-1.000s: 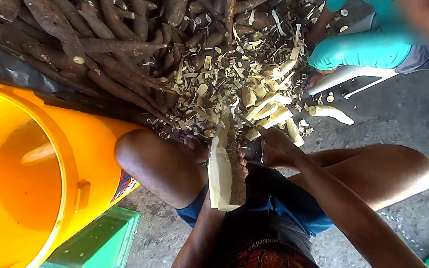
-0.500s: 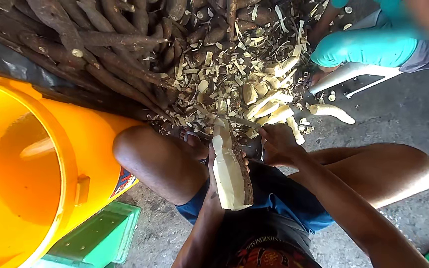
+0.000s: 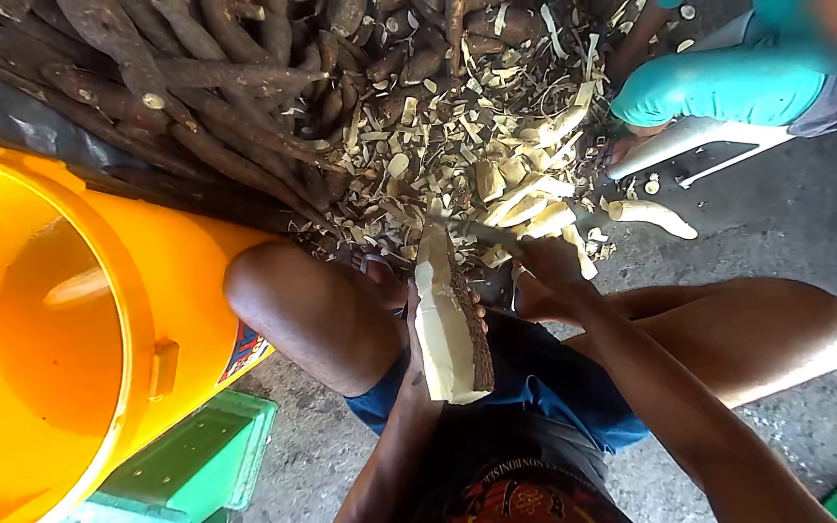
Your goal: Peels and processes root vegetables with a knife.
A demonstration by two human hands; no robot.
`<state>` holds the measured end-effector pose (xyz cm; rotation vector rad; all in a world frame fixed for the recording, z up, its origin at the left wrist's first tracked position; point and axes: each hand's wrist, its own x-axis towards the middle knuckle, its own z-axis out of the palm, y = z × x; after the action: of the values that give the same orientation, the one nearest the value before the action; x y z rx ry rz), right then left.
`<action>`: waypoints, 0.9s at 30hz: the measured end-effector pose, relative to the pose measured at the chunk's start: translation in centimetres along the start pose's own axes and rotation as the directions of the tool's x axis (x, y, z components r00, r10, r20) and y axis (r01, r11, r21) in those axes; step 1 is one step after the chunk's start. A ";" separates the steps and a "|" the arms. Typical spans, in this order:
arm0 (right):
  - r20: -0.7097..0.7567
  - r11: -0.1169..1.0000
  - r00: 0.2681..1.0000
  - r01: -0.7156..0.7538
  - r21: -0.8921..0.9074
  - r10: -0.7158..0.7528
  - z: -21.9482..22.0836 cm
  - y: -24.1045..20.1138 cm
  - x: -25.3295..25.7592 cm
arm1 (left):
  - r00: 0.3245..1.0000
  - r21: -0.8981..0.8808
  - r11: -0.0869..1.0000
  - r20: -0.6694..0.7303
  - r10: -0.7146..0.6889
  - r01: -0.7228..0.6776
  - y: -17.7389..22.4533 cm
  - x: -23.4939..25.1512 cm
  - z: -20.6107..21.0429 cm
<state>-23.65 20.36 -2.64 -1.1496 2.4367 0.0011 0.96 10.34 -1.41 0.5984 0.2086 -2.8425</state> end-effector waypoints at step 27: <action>0.150 0.983 0.981 0.098 0.155 -0.122 1.8 1.7 1.2 | 0.997 -0.070 0.998 0.077 0.006 -0.001 -0.8 0.3 -0.8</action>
<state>-24.86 20.94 -5.03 -1.1701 2.1924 -0.1153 0.77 11.23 -2.17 0.4733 0.2923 -2.8354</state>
